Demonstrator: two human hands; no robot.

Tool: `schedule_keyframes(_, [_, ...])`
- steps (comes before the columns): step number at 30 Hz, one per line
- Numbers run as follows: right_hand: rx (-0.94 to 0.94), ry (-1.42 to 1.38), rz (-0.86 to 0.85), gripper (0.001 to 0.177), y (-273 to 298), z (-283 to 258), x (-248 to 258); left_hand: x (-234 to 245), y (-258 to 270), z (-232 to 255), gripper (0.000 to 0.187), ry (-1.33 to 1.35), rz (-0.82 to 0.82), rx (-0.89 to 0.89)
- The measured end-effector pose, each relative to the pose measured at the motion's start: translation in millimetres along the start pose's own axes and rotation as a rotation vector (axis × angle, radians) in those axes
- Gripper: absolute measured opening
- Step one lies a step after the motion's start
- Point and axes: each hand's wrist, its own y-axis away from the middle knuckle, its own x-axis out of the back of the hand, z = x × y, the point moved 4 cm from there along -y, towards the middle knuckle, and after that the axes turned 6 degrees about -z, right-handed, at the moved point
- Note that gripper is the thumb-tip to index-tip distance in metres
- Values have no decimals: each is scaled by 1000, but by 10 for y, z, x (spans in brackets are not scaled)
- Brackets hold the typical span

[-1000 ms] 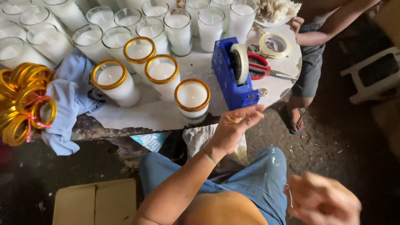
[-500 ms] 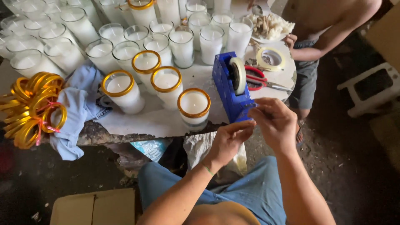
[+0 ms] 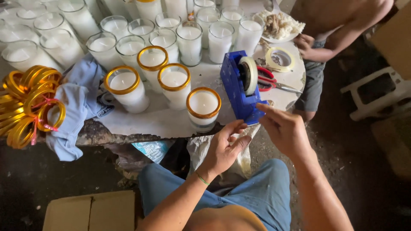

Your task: The person places gold rings onto the rims of white candles and uses scissors to trim the rings. They handle multiple candles and rings, arranging them on a table.

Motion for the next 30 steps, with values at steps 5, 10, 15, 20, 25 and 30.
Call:
schedule_keyframes(5, [129, -184, -37, 40, 68, -331, -19, 25, 8, 220, 45, -48, 67, -179])
schedule_keyframes(10, [225, -249, -126, 42, 19, -526, -104, 157, 150, 609, 13, -48, 250, -451])
schedule_keyframes(15, [275, -97, -66, 32, -40, -856, 103, 634, 416, 600, 5, -50, 583, -442])
schedule_keyframes(20, [230, -55, -128, 21, 281, -608, 59, 1131, 259, 246, 8, 307, 725, -452])
schedule_keyframes(25, [220, -26, -133, 22, 329, -484, -11, 1183, 94, 293, 15, 357, 560, -521])
schedule_keyframes(30, [200, -29, -119, 29, 307, -404, -15, 1172, -190, 85, 14, 418, 468, -490])
